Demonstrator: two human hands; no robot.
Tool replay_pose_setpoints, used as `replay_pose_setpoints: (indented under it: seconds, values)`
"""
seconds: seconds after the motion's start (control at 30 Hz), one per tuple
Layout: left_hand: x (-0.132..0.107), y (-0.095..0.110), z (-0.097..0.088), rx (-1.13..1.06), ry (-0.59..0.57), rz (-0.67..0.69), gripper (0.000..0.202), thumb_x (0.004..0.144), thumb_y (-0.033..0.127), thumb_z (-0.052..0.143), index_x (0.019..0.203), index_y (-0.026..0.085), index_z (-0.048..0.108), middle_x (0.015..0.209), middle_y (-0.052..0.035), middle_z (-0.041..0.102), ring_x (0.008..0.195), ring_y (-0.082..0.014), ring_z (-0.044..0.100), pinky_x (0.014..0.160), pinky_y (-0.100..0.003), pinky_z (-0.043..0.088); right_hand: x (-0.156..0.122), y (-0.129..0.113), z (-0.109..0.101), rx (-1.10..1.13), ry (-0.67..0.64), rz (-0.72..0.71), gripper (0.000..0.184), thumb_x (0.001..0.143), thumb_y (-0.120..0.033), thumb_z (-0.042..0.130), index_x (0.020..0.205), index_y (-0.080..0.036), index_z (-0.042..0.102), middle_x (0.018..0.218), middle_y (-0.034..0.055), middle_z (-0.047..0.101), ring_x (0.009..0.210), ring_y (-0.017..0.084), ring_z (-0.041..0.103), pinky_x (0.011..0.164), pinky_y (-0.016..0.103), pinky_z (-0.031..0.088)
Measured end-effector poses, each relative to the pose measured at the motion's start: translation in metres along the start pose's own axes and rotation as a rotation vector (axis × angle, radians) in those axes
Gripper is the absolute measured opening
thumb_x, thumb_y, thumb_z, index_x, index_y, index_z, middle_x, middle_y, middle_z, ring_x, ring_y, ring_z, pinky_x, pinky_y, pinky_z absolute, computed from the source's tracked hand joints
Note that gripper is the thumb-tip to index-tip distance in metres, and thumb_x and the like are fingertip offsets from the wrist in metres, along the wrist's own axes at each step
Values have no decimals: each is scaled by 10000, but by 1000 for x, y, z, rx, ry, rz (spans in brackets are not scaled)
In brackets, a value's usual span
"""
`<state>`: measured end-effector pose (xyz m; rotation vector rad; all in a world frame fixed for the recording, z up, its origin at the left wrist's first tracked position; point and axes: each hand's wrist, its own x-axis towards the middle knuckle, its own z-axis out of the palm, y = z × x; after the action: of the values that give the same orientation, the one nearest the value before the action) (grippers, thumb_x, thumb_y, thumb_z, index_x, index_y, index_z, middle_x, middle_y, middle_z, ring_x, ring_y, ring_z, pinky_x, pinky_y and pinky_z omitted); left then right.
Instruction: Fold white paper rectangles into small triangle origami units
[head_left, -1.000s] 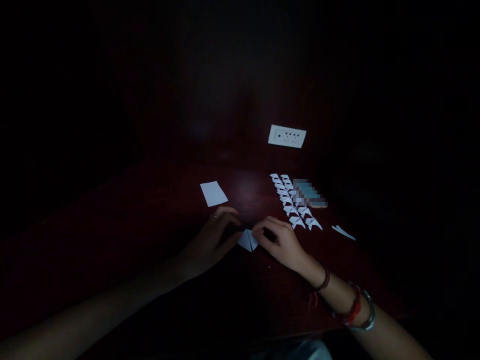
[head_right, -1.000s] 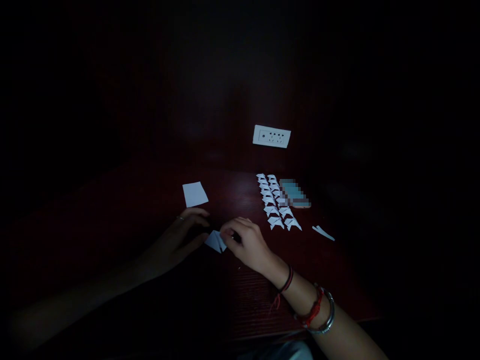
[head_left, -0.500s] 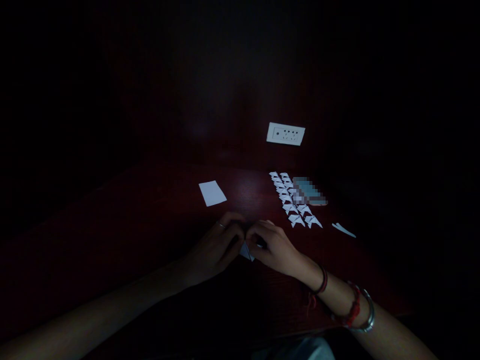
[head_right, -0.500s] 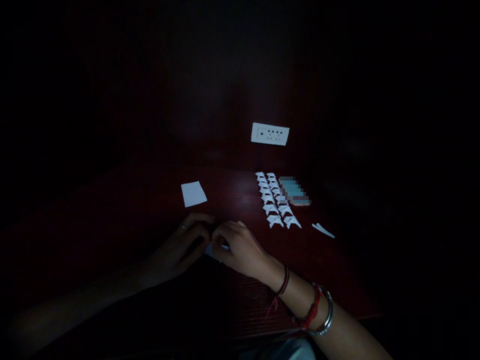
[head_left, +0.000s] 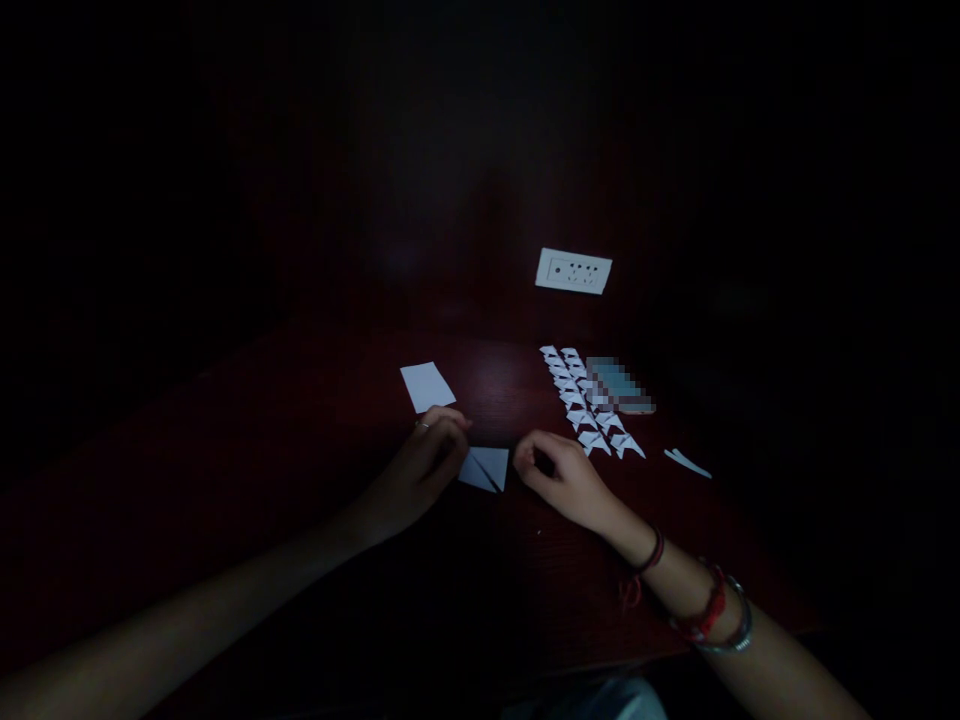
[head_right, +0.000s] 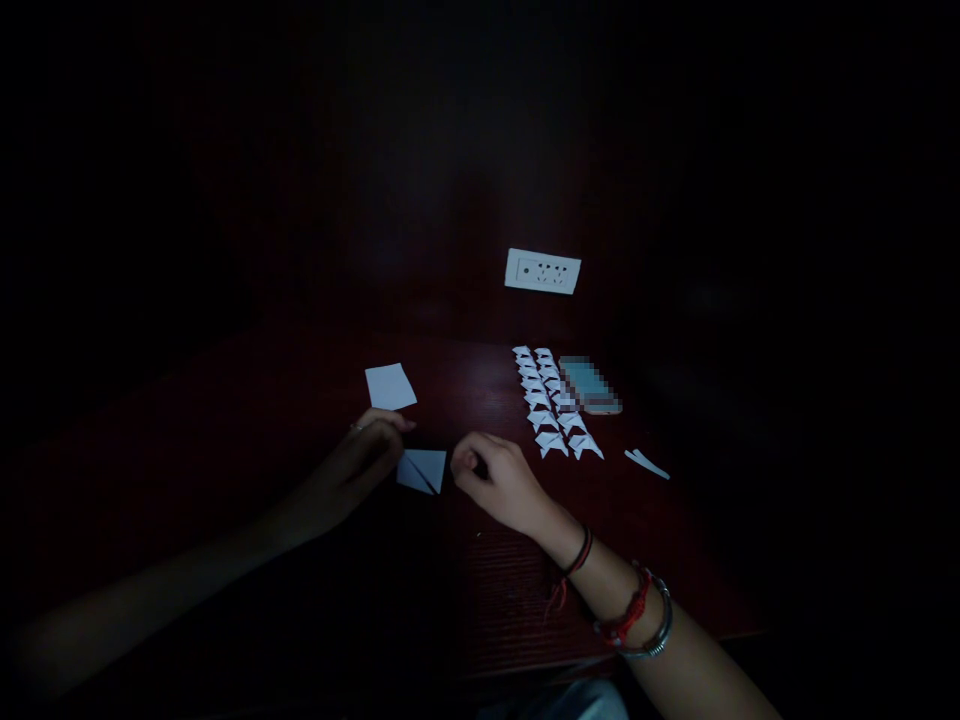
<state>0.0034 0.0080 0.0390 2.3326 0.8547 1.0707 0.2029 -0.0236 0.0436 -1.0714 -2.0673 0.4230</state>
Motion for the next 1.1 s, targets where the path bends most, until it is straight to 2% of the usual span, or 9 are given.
replay_pose_setpoints:
  seconds: [0.1, 0.23, 0.3, 0.37, 0.43, 0.5, 0.7, 0.97, 1.1]
  values:
    - [1, -1, 3, -13, 57, -23, 153, 883, 204, 330, 762, 192, 422, 1000, -15, 422, 992, -152, 418, 864, -328, 354, 2, 0, 4, 79, 19, 59, 44, 771, -202, 482, 777, -166, 507, 708, -8, 516, 656, 96, 481, 618, 220, 386]
    - [0, 3, 5, 6, 80, -23, 119, 878, 183, 333, 811, 196, 432, 1008, -18, 424, 962, -152, 433, 849, -333, 368, 4, 1, 6, 108, 77, 103, 65, 779, -228, 482, 758, -172, 508, 680, -12, 512, 630, 100, 484, 591, 221, 390]
    - [-1, 8, 3, 47, 105, -13, 89, 865, 167, 357, 897, 200, 434, 1054, -30, 403, 989, -160, 422, 865, -342, 364, 4, 0, 5, 79, 120, 95, 70, 787, -222, 472, 750, -175, 510, 684, -9, 518, 641, 105, 489, 598, 227, 390]
    - [-1, 12, -1, 103, 118, 9, 164, 848, 162, 395, 1004, 207, 417, 1116, -46, 364, 1037, -176, 395, 894, -361, 349, 4, -3, 3, 13, 140, 63, 64, 785, -204, 477, 744, -177, 518, 690, -5, 526, 655, 110, 493, 615, 235, 385]
    - [-1, 16, -4, 152, 79, 47, 237, 829, 165, 433, 1060, 215, 409, 1172, -55, 325, 1093, -198, 353, 929, -383, 323, 3, -8, 0, -64, 121, 18, 49, 776, -186, 493, 743, -182, 529, 688, -5, 534, 659, 115, 495, 635, 247, 377]
    - [0, 19, -6, 167, 16, 94, 234, 813, 168, 464, 1039, 223, 437, 1194, -51, 313, 1129, -213, 322, 948, -395, 308, 3, -14, -1, -119, 86, -28, 34, 769, -177, 508, 760, -185, 540, 692, -5, 549, 664, 120, 497, 658, 261, 369]
    - [1, 17, -1, 116, -20, 146, 81, 822, 148, 449, 838, 211, 499, 1157, -26, 359, 1096, -193, 366, 906, -370, 356, 3, -24, 1, -147, 23, -127, 90, 802, -188, 474, 822, -191, 562, 772, 14, 587, 717, 129, 506, 726, 286, 357]
    - [0, 23, -4, 18, -79, 135, 111, 823, 120, 418, 831, 209, 484, 1115, -30, 384, 1060, -180, 392, 875, -350, 374, 3, -29, 2, -153, -16, -131, 80, 789, -156, 440, 795, -190, 513, 756, 19, 545, 730, 137, 476, 711, 285, 360]
    - [-2, 23, -4, 18, 1, 90, 97, 840, 135, 387, 813, 202, 452, 1105, -33, 380, 1071, -181, 375, 889, -358, 355, 3, -28, 0, -146, -16, -130, 81, 744, -118, 446, 768, -185, 486, 726, 10, 514, 705, 132, 462, 685, 277, 358]
